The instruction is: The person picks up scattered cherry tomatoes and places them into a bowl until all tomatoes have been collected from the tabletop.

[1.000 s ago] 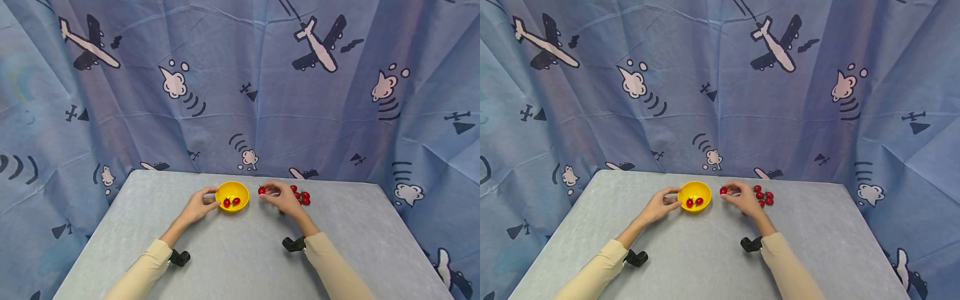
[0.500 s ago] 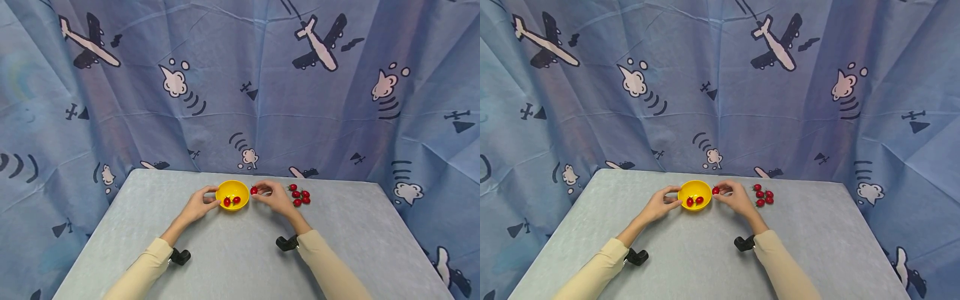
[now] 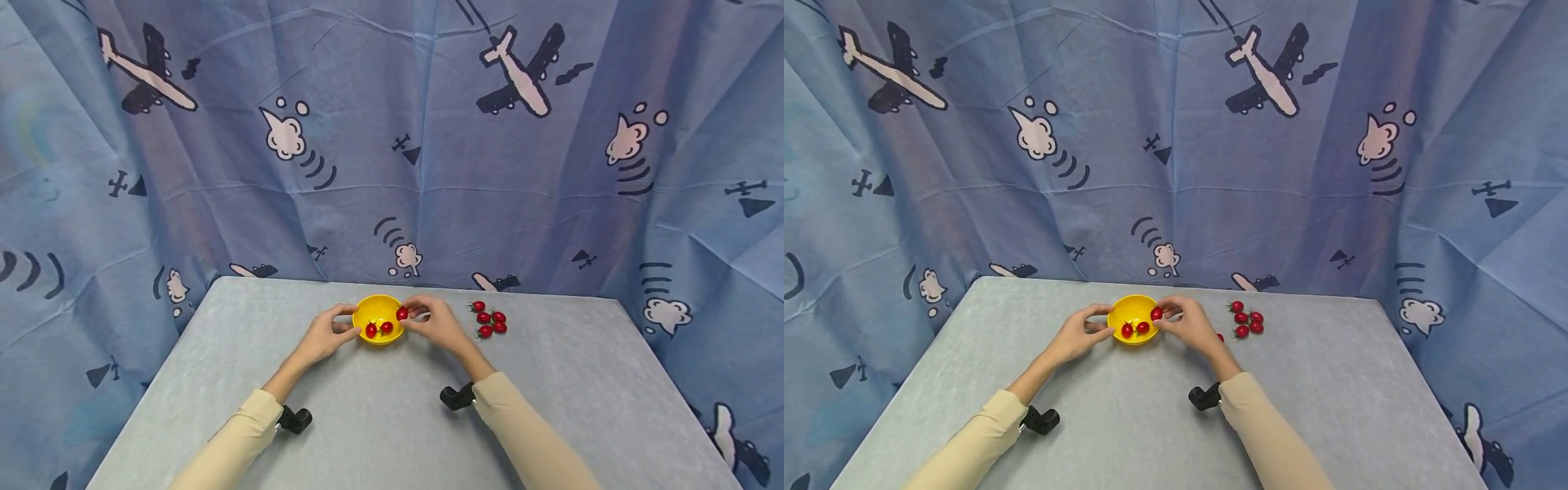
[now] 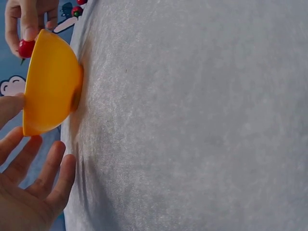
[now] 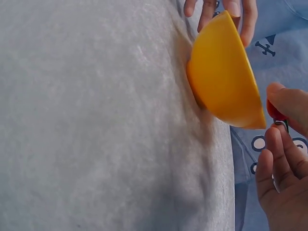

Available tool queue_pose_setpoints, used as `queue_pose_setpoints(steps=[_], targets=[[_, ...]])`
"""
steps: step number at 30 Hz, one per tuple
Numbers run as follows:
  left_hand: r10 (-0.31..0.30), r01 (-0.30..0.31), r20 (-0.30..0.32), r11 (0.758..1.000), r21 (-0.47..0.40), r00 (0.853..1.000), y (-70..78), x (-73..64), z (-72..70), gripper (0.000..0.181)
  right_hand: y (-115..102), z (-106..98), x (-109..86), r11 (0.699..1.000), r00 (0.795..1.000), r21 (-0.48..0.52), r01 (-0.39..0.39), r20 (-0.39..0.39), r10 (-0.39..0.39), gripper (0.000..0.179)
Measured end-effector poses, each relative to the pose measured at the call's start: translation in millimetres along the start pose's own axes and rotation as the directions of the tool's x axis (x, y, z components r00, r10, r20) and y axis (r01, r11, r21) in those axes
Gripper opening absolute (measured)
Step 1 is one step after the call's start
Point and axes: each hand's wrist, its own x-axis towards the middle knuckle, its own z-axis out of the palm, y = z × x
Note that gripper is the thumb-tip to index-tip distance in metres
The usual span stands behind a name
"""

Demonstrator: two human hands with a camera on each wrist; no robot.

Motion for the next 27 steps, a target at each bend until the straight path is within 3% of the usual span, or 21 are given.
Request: queue_pose_setpoints(steps=[16, 27], targets=[[-0.01, 0.01, 0.003, 1.0, 0.008, 1.0, 0.2, 1.4, 0.3, 0.047, -1, 2, 0.4, 0.999, 1.0, -0.034, -0.029, -0.002, 0.029, 0.036], [-0.001, 0.001, 0.013, 1.0, -0.006, 1.0, 0.3, 1.1, 0.2, 0.047, 8, -37, -18.7, 0.999, 0.999, -0.029, -0.038, -0.027, 0.038, 0.028]])
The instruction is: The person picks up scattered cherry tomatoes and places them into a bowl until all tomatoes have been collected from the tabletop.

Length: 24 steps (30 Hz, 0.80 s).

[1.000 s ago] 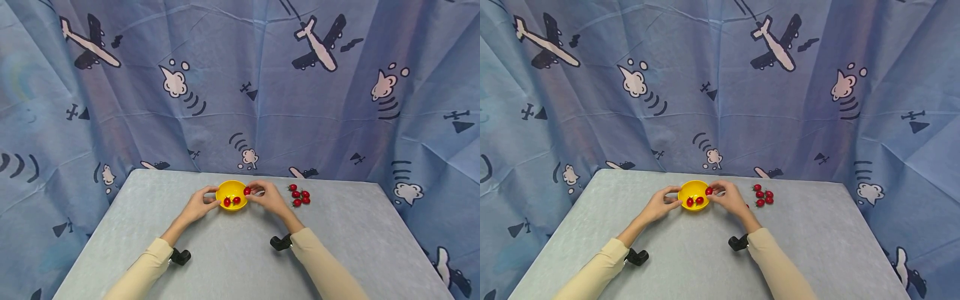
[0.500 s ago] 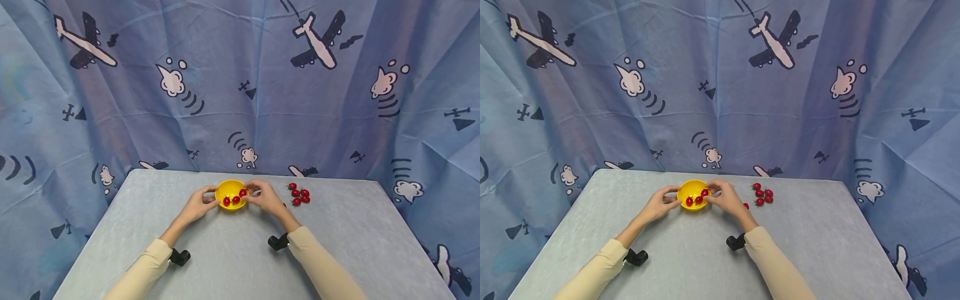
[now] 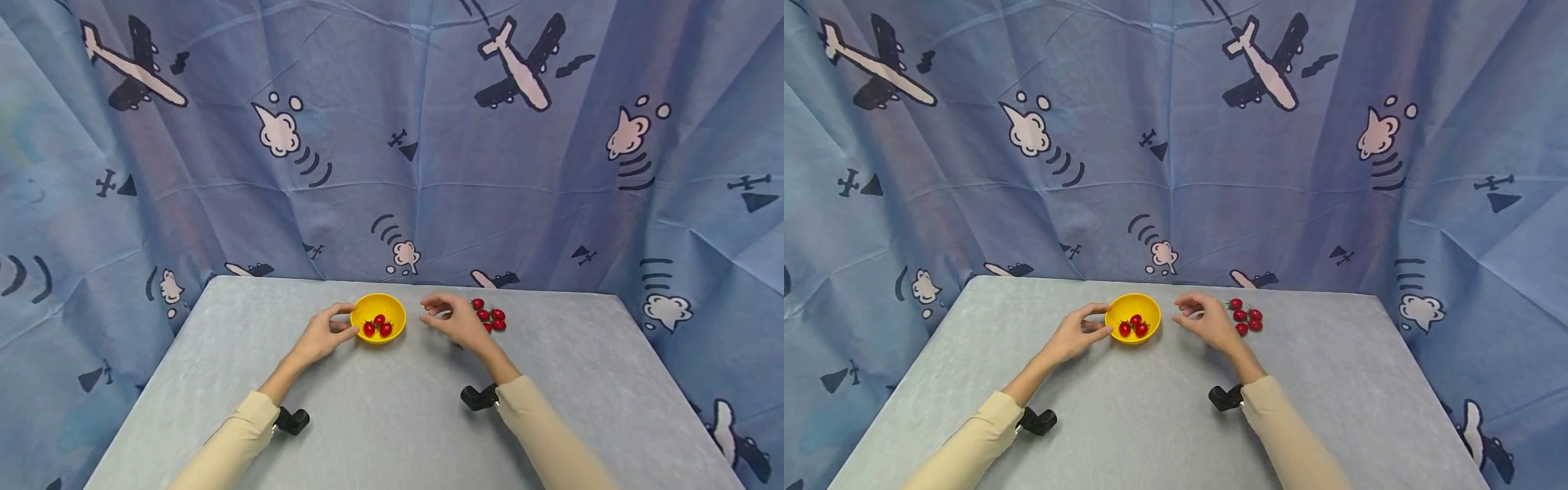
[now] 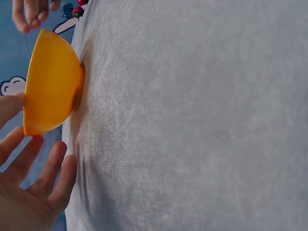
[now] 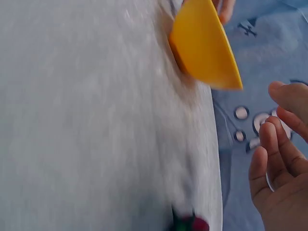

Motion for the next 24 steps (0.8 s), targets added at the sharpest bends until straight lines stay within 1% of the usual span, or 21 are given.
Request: queue_pose_setpoints(steps=[5, 13, 17, 24], targets=[[-0.006, 0.006, -0.005, 1.0, 0.007, 1.0, 0.6, 0.0, -0.1, 0.047, 13, -28, -14.2, 1.0, 1.0, -0.016, 0.01, -0.025, -0.011, 0.026], [-0.006, 0.006, 0.0, 1.0, 0.014, 1.0, 0.2, -1.1, -1.3, 0.046, 35, -69, -38.4, 0.999, 0.997, 0.0, 0.05, -0.058, -0.05, 0.025], [-0.003, 0.003, -0.005, 1.0, 0.019, 1.0, 0.9, -2.0, -2.1, 0.047, 40, -83, -47.1, 0.999, 0.996, -0.018, 0.042, -0.08, -0.043, 0.027], [0.0, 0.0, 0.0, 1.0, 0.025, 1.0, 2.1, -0.9, -0.3, 0.047, 49, -101, -60.0, 0.999, 0.994, -0.047, 0.017, -0.11, -0.022, 0.027]])
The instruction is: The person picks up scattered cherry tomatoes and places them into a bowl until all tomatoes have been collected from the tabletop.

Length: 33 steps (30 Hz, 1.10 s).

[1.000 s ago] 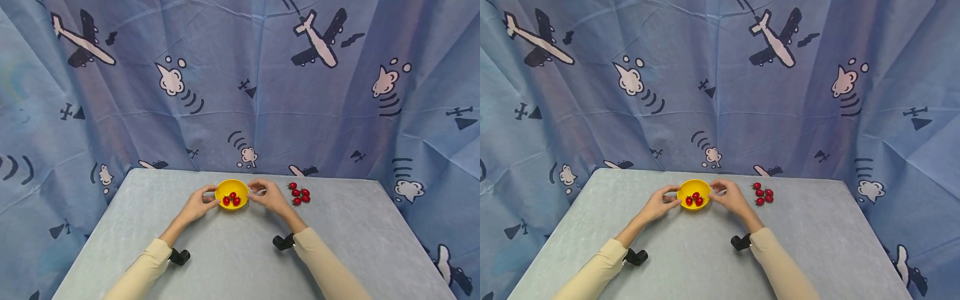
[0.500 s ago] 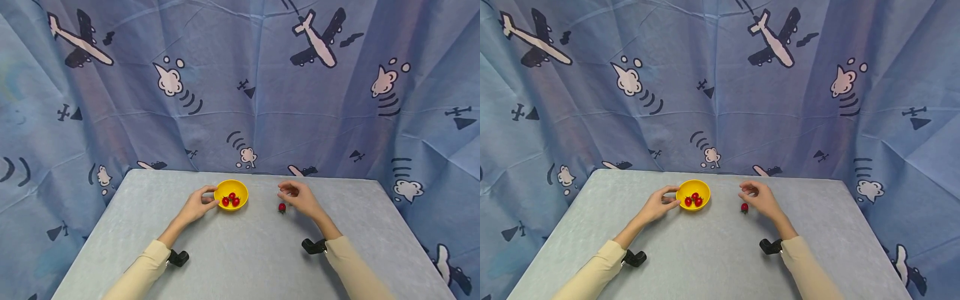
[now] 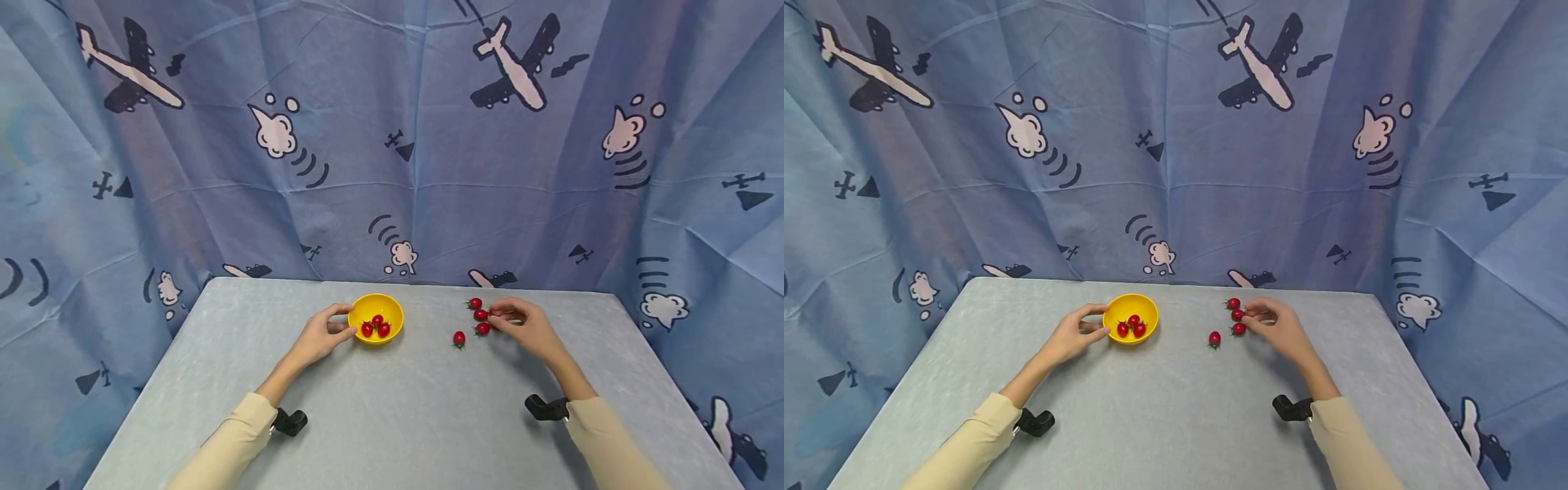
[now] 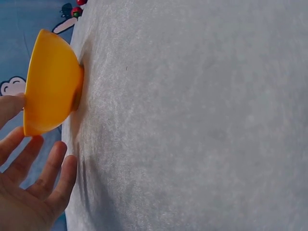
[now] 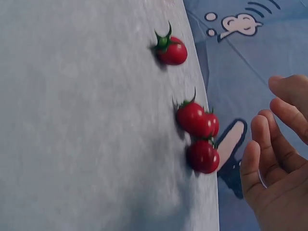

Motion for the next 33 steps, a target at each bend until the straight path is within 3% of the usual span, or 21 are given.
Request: queue_pose_setpoints(steps=[13, 22, 33], targets=[[-0.015, 0.015, 0.0, 1.0, -0.003, 1.0, -1.3, 0.2, 0.1, 0.046, 21, -18, -15.6, 0.995, 0.998, -0.083, -0.054, -0.04, 0.05, 0.029], [-0.003, 0.003, 0.001, 1.0, -0.013, 1.0, -2.4, 1.0, 0.4, 0.047, 34, -19, -19.1, 0.99, 0.996, -0.11, -0.088, -0.006, 0.088, 0.029], [0.001, -0.001, 0.003, 1.0, -0.016, 1.0, -0.9, 0.8, -0.2, 0.046, 42, -15, -15.4, 0.986, 0.997, -0.148, -0.078, -0.009, 0.077, 0.032]])
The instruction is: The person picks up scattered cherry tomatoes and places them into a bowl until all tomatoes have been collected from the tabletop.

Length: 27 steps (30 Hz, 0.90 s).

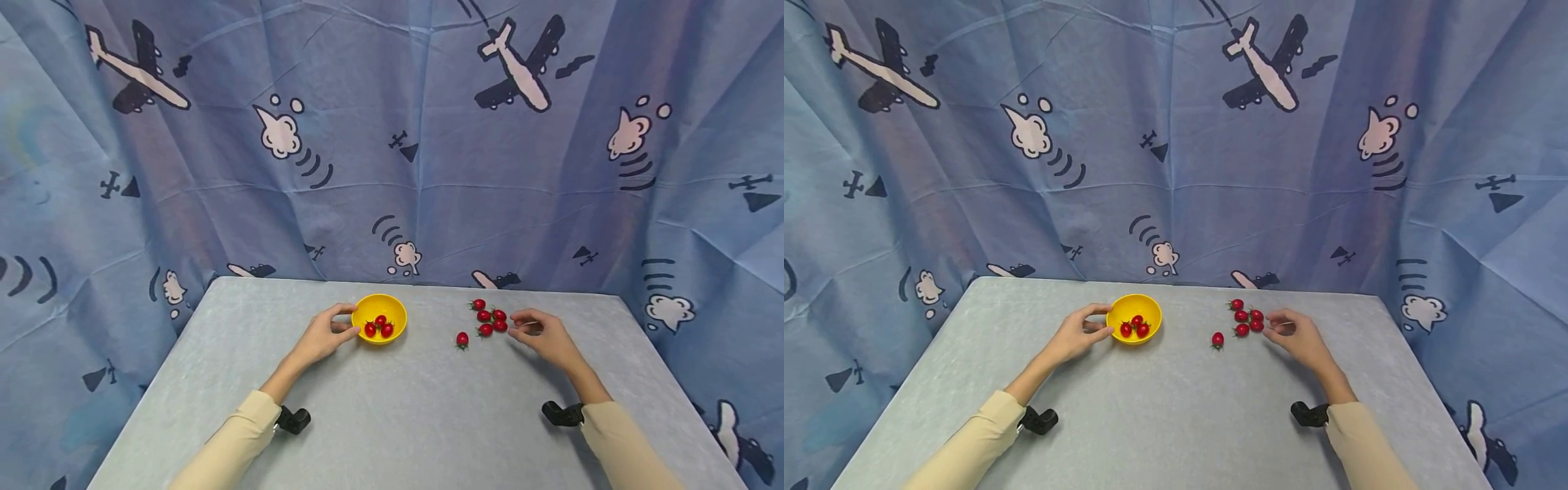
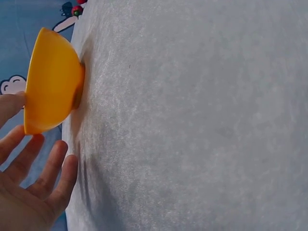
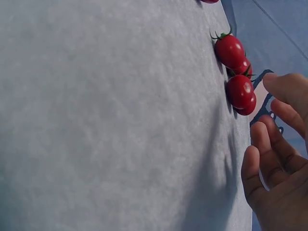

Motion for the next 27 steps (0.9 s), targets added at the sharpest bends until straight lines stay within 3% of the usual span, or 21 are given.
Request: queue_pose_setpoints(steps=[6, 12, 27], targets=[[-0.005, 0.005, 0.006, 1.0, 0.001, 1.0, 0.7, 0.2, -0.4, 0.046, 3, 4, 5.3, 0.998, 0.997, -0.006, -0.058, 0.045, 0.058, 0.045], [0.0, 0.001, 0.009, 1.0, -0.001, 1.0, 0.3, 0.7, -0.8, 0.046, 1, 8, 9.1, 0.998, 0.996, -0.011, -0.065, 0.061, 0.065, 0.051], [0.012, -0.012, 0.007, 1.0, 0.002, 1.0, -2.1, 1.3, -1.8, 0.044, 0, 15, 19.9, 0.997, 0.997, -0.073, -0.038, 0.063, 0.043, 0.031]])
